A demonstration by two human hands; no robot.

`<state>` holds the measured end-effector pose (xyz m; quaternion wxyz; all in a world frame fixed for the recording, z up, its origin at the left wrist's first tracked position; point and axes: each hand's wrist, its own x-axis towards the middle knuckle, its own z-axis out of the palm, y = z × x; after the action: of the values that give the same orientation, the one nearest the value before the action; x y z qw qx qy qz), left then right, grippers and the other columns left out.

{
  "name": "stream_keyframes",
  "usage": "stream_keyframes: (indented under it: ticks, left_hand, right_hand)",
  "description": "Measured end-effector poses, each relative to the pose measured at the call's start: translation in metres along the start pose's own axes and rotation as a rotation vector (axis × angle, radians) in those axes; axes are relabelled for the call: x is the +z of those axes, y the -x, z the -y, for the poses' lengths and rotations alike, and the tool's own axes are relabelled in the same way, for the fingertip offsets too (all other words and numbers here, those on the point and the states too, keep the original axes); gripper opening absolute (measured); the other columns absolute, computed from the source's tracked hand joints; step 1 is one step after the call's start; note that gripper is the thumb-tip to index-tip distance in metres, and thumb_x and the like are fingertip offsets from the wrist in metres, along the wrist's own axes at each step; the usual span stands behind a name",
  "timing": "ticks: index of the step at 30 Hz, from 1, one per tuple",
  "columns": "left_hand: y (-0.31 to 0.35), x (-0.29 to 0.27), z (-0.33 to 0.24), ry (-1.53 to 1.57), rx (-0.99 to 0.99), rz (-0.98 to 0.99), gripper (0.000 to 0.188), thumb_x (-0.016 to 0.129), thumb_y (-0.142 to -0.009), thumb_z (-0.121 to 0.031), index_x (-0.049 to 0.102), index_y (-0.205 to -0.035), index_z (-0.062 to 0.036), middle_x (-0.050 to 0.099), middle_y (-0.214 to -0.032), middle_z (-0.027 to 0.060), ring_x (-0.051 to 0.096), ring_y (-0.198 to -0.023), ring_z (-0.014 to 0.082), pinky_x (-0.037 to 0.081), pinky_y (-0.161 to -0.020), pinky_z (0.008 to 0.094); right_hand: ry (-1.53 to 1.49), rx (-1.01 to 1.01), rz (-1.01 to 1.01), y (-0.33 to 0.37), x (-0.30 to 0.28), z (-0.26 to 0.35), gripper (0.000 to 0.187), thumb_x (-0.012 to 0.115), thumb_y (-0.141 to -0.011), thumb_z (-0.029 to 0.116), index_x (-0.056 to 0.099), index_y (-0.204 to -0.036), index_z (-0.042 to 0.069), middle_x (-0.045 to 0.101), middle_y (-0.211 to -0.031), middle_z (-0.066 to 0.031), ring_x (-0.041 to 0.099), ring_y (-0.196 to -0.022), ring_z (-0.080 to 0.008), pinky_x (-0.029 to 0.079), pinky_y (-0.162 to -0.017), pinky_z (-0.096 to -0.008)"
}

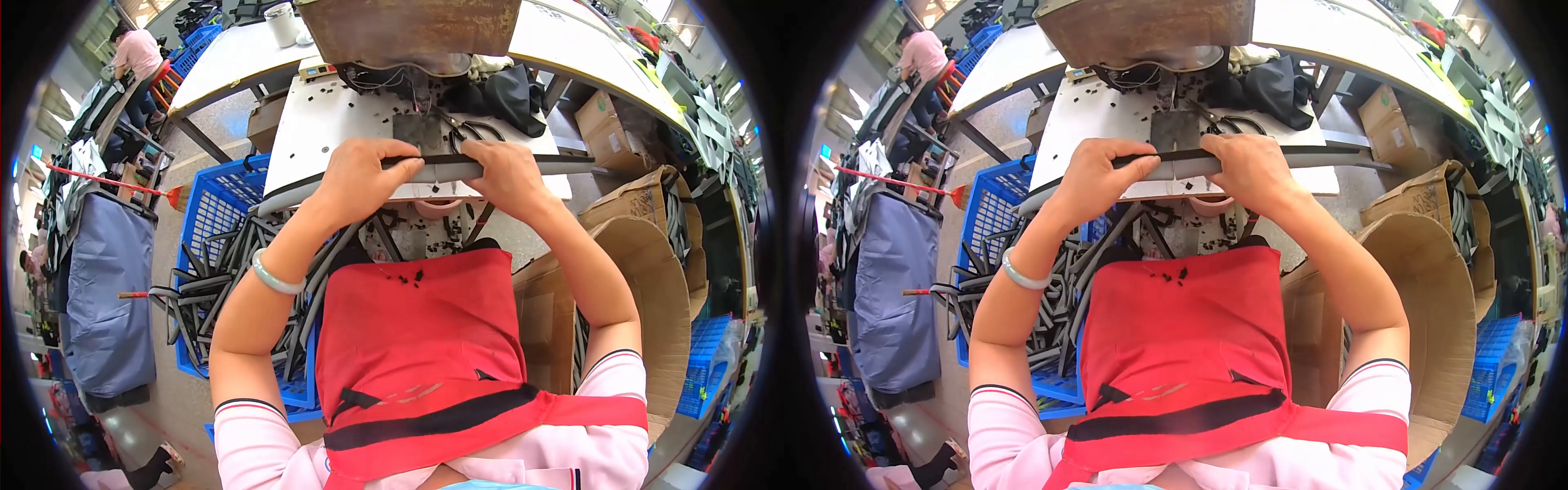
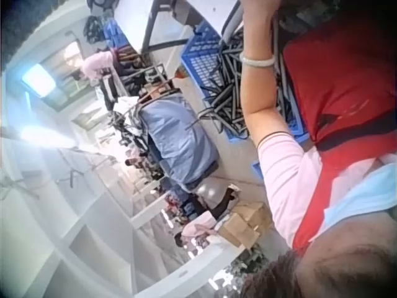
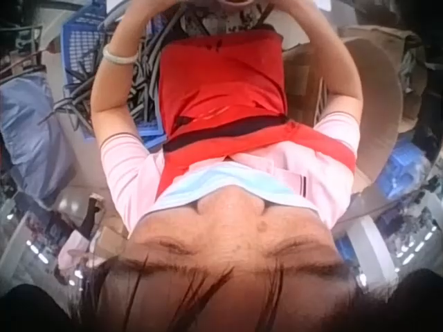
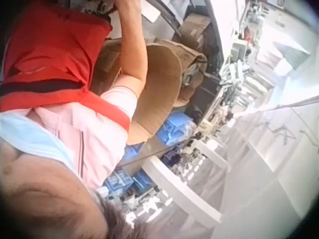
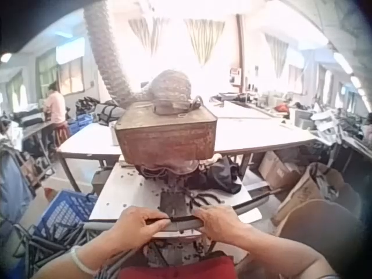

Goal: The user is sewing grey material strips using an industrial sewing machine and cutting threads with scissors.

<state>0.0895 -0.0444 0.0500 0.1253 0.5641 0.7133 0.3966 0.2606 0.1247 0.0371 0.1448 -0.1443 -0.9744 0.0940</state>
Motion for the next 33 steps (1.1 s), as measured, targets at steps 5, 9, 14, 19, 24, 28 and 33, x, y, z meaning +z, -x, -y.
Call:
stream_keyframes:
  ticks: [5, 9, 14, 19, 24, 28, 33]
  left_hand:
    - [-0.025, 0.008, 0.023, 0.127, -0.169, 0.119, 0.026, 0.069, -0.087, -0.019, 0.071, -0.096, 0.0052, 0.063, -0.073, 0.0023, 0.054, -0.067, 0.0081, 0.045, -0.062, 0.0257]
    - [-0.034, 0.011, 0.025, 0.262, -0.215, 0.089, 0.026, 0.067, -0.086, -0.021, 0.071, -0.097, 0.0030, 0.068, -0.076, 0.0061, 0.057, -0.070, 0.0129, 0.047, -0.067, 0.0289]
    - [-0.046, 0.014, 0.038, 0.261, -0.224, 0.033, 0.024, 0.068, -0.087, -0.020, 0.072, -0.095, 0.0026, 0.064, -0.072, 0.0027, 0.053, -0.066, 0.0096, 0.044, -0.061, 0.0272]
    - [-0.054, 0.016, 0.049, 0.256, -0.192, 0.019, 0.024, 0.068, -0.087, -0.020, 0.073, -0.094, 0.0029, 0.063, -0.070, 0.0024, 0.051, -0.064, 0.0091, 0.043, -0.059, 0.0263]
    - [-0.059, 0.017, 0.056, 0.287, -0.168, 0.016, 0.024, 0.068, -0.087, -0.020, 0.073, -0.095, 0.0031, 0.063, -0.070, 0.0026, 0.052, -0.064, 0.0091, 0.043, -0.059, 0.0262]
    - [-0.067, 0.016, 0.063, 0.311, -0.141, -0.010, 0.024, 0.068, -0.087, -0.018, 0.072, -0.094, 0.0042, 0.065, -0.071, 0.0040, 0.054, -0.065, 0.0096, 0.045, -0.060, 0.0261]
    - [-0.081, 0.017, 0.069, 0.257, -0.195, -0.032, 0.024, 0.068, -0.087, -0.018, 0.072, -0.094, 0.0049, 0.066, -0.072, 0.0050, 0.055, -0.064, 0.0106, 0.046, -0.061, 0.0268]
  right_hand:
    - [0.043, -0.033, -0.018, -0.020, 0.010, -0.014, 0.028, 0.073, -0.074, 0.018, 0.061, -0.096, 0.006, 0.065, -0.081, -0.0147, 0.063, -0.085, -0.0373, 0.048, -0.073, -0.0460]
    - [-0.001, -0.017, -0.015, -0.029, 0.016, -0.021, 0.030, 0.073, -0.073, 0.020, 0.063, -0.097, 0.005, 0.066, -0.084, -0.0154, 0.063, -0.086, -0.0370, 0.049, -0.074, -0.0458]
    - [0.011, -0.009, -0.051, -0.039, 0.017, -0.024, 0.033, 0.074, -0.071, 0.022, 0.066, -0.099, 0.006, 0.067, -0.087, -0.0164, 0.064, -0.086, -0.0367, 0.049, -0.075, -0.0452]
    - [0.000, -0.010, -0.047, -0.048, 0.020, -0.029, 0.037, 0.074, -0.070, 0.021, 0.067, -0.104, 0.006, 0.068, -0.092, -0.0164, 0.065, -0.089, -0.0356, 0.050, -0.077, -0.0438]
    - [0.018, -0.018, -0.066, -0.053, 0.025, -0.033, 0.040, 0.074, -0.071, 0.020, 0.068, -0.108, 0.006, 0.069, -0.095, -0.0163, 0.065, -0.091, -0.0350, 0.051, -0.079, -0.0428]
    - [0.080, -0.027, -0.043, -0.065, 0.023, -0.036, 0.040, 0.074, -0.072, 0.020, 0.068, -0.111, 0.009, 0.070, -0.090, -0.0144, 0.067, -0.089, -0.0334, 0.052, -0.077, -0.0432]
    - [0.115, 0.028, -0.026, -0.084, 0.027, -0.047, 0.044, 0.073, -0.075, 0.025, 0.067, -0.117, 0.013, 0.070, -0.093, -0.0153, 0.066, -0.091, -0.0336, 0.052, -0.080, -0.0427]
